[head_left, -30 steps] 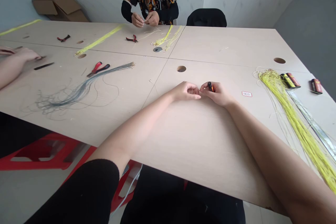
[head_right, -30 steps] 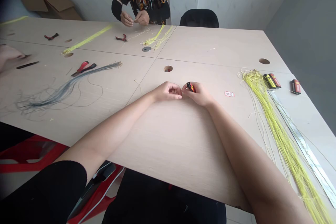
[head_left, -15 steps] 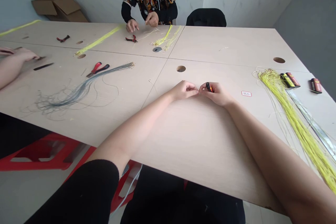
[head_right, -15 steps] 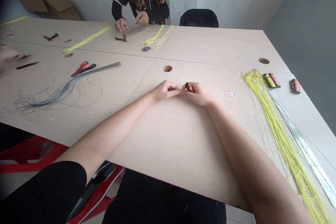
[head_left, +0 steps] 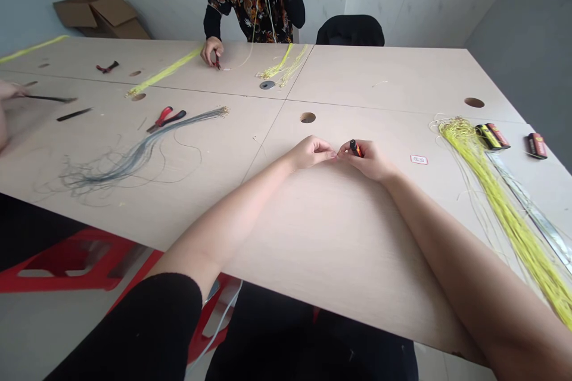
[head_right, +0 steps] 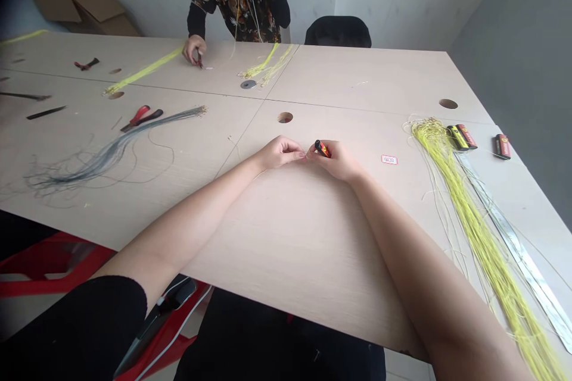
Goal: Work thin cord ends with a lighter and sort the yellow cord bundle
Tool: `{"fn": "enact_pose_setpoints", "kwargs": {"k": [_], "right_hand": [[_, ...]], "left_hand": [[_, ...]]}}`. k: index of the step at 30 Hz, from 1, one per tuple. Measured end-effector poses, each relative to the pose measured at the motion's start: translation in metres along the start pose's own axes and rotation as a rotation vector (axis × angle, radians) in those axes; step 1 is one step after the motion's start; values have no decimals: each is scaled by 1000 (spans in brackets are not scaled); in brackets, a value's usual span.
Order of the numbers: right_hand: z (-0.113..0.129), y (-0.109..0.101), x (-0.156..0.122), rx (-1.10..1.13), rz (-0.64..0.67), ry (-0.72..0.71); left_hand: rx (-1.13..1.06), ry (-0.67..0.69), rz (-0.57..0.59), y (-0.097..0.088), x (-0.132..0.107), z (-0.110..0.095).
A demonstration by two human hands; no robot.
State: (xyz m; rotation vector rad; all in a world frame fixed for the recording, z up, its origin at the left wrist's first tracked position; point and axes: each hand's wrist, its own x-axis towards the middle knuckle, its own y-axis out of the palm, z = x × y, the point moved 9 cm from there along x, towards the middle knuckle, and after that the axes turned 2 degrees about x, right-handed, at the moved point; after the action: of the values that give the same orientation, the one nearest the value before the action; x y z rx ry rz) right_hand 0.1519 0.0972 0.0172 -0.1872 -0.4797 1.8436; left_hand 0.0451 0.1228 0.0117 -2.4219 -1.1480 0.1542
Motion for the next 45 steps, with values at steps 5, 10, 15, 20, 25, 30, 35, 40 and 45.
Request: {"fn": "enact_pose_setpoints", "kwargs": {"k": [5,10,15,20,25,30,35,40,45], "right_hand": [[2,-1,0,6,-15,-9],[1,-3,0,8,-35,-16],[-7,-4,-1,50,-43,66],[-2,-3,-1,55,-26,28],[2,-2,-1,50,-25,-14],[1,-3,1,24,-41,-26],[1,-2,2,-3,-37,-24],[-1,1,0,-44,-17,20],[-3,0,0,-50,-17,33]], "left_hand": [[-18,-18,11,0,0,0],[-37,-6,13,0,1,1],[-22,0,9,-1,1,3],[-4,9,13,0,2,3],[-21,4,28,2,2,3],[-46,-4,34,3,2,4],[-26,-21,21,2,1,5],[21,-40,19,3,0,4],[90,-16,-2,2,0,0]]}}
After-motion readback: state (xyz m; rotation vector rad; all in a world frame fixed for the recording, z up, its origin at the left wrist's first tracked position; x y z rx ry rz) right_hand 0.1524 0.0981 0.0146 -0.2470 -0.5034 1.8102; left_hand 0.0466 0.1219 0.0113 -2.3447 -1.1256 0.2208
